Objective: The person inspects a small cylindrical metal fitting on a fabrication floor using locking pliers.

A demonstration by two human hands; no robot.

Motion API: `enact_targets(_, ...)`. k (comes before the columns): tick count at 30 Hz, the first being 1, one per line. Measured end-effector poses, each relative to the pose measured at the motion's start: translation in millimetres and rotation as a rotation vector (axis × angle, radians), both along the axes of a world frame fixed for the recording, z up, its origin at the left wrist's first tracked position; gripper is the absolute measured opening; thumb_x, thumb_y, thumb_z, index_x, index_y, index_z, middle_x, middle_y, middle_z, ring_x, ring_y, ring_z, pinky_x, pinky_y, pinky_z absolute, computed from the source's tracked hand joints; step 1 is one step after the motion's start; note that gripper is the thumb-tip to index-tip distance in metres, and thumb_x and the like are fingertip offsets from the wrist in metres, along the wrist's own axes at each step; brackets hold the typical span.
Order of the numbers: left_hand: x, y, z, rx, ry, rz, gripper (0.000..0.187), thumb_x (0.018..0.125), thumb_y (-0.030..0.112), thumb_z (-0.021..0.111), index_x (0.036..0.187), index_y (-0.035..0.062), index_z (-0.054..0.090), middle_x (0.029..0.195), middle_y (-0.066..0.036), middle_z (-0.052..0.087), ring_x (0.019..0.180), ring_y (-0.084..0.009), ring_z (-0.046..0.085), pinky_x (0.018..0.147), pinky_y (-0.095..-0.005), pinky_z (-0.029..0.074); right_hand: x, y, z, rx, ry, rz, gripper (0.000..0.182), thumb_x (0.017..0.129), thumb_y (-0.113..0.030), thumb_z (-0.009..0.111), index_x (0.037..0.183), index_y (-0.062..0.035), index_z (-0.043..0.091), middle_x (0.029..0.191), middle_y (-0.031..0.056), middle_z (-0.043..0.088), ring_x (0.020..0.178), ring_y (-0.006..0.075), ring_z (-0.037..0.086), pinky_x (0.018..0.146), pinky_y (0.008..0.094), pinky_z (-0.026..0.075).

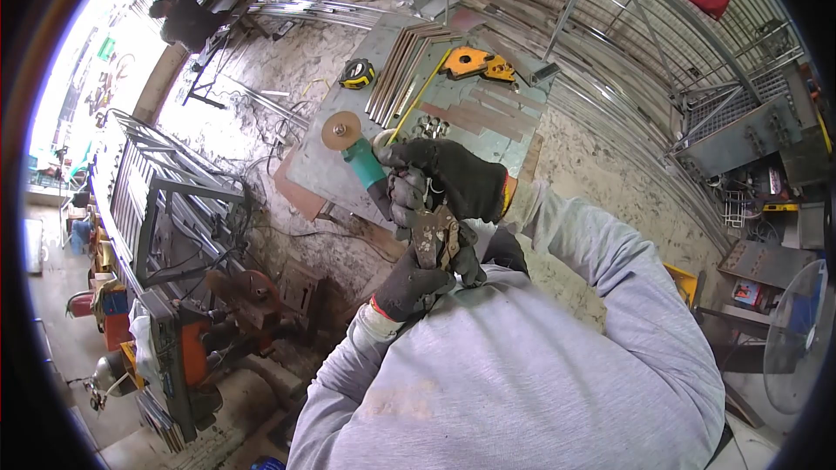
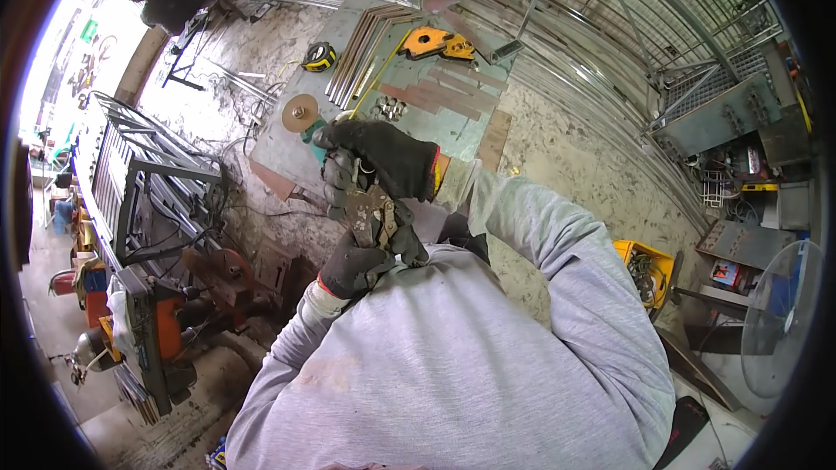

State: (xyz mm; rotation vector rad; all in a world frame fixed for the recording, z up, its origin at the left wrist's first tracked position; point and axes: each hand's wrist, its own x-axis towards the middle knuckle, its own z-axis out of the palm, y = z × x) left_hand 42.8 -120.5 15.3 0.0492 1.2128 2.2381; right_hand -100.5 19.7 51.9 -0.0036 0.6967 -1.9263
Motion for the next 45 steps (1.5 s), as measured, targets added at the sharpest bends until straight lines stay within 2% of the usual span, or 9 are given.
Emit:
enact_targets(2, 1.7, -16.0, -36.4, -0.490, 0.987, 0.046, 0.034, 0.085, 0.003, 0.072, 0.119, 0.0004, 0.064, 0.116, -0.018, 0.065, 0.106, -0.0325, 0.065, 0.096, -0.0438, 0.052, -4.1, -2.8, -27.8, -0.231, -0.036, -0.034, 0.027, 0.105, -0.034, 0.060, 0.091, -0.0111, 0.058, 0.077, 0.0098, 0.066, 0.072, 0.0296, 0.066, 0.071, 0.0478, 0.057)
enact_targets(3, 2.9, -18.8, -56.2, -0.495, 0.992, 0.054, 0.034, 0.085, 0.003, 0.072, 0.119, 0.0004, 0.064, 0.116, -0.018, 0.065, 0.106, -0.0325, 0.065, 0.096, -0.0438, 0.052, -7.6, -5.0, -35.8, -0.463, -0.071, -0.066, 0.029, 0.107, -0.039, 0.057, 0.103, -0.0111, 0.061, 0.085, 0.0098, 0.069, 0.080, 0.0304, 0.069, 0.077, 0.0484, 0.058)
enact_targets(5, 4.7, -23.7, -86.4, -0.074, 0.145, 0.075, 0.020, 0.084, 0.001, 0.078, 0.102, -0.0007, 0.070, 0.130, -0.026, 0.061, 0.116, -0.0405, 0.065, 0.100, -0.0488, 0.051, -6.1, 3.4, -7.4, -0.311, 0.039, -0.069, 0.036, 0.109, -0.043, 0.053, 0.109, -0.0086, 0.063, 0.095, 0.0103, 0.070, 0.089, 0.0285, 0.069, 0.084, 0.0464, 0.057)
enact_targets(8, 5.8, -17.1, -76.5, 0.079, -0.004, 0.279, 0.017, 0.080, -0.004, 0.078, 0.095, -0.0023, 0.071, 0.135, -0.027, 0.058, 0.119, -0.0424, 0.064, 0.101, -0.0509, 0.050, -1.0, 14.2, -8.9, -0.130, 0.218, -0.138, 0.047, 0.111, -0.047, 0.048, 0.120, -0.0044, 0.064, 0.111, 0.0104, 0.071, 0.103, 0.0246, 0.068, 0.095, 0.0418, 0.055)
enact_targets(9, 4.4, -16.7, -66.9, 0.075, -0.004, 0.287, 0.017, 0.080, -0.004, 0.078, 0.095, -0.0023, 0.071, 0.135, -0.027, 0.058, 0.119, -0.0424, 0.064, 0.101, -0.0509, 0.050, 0.3, 16.4, -15.0, -0.092, 0.294, -0.216, 0.050, 0.111, -0.049, 0.048, 0.125, -0.0028, 0.064, 0.116, 0.0100, 0.070, 0.108, 0.0225, 0.067, 0.099, 0.0394, 0.053)
enact_targets(11, 0.5, -13.6, -43.5, -0.038, 0.166, 0.177, 0.063, 0.084, 0.016, 0.058, 0.144, -0.0036, 0.048, 0.111, -0.012, 0.062, 0.103, -0.0300, 0.062, 0.102, -0.0473, 0.048, 1.1, 20.2, -24.6, -0.169, 0.219, -0.207, 0.041, 0.111, -0.041, 0.053, 0.124, -0.0043, 0.065, 0.118, 0.0079, 0.070, 0.114, 0.0193, 0.065, 0.102, 0.0367, 0.051)
enact_targets(23, -8.1, -8.0, -0.4, 0.180, -0.005, 0.121, 0.070, 0.075, 0.011, 0.060, 0.142, -0.0053, 0.051, 0.113, -0.013, 0.064, 0.110, -0.0306, 0.066, 0.104, -0.0448, 0.050, -7.9, 38.3, -27.6, 0.023, 0.304, -0.156, 0.029, 0.107, -0.030, 0.063, 0.122, -0.0060, 0.067, 0.117, 0.0041, 0.069, 0.109, 0.0165, 0.067, 0.097, 0.0350, 0.056)
enact_targets(28, -12.5, -11.9, -6.3, 0.231, 0.012, 0.052, 0.073, 0.073, 0.012, 0.061, 0.143, -0.0061, 0.050, 0.115, -0.014, 0.066, 0.111, -0.0300, 0.066, 0.105, -0.0448, 0.050, -34.7, 50.2, -21.3, 0.305, 0.863, -0.063, 0.036, 0.107, -0.037, 0.062, 0.114, -0.0031, 0.073, 0.106, 0.0038, 0.072, 0.096, 0.0132, 0.068, 0.088, 0.0315, 0.057)
enact_targets(45, -11.1, -3.0, 18.0, 0.021, 0.025, 0.099, 0.070, 0.073, 0.013, 0.066, 0.139, -0.0059, 0.052, 0.105, -0.012, 0.063, 0.098, -0.0284, 0.066, 0.094, -0.0455, 0.054, -21.4, 39.9, -7.0, 0.155, 0.725, -0.122, 0.047, 0.112, -0.040, 0.050, 0.130, 0.0013, 0.066, 0.120, 0.0088, 0.071, 0.108, 0.0170, 0.068, 0.100, 0.0347, 0.054)
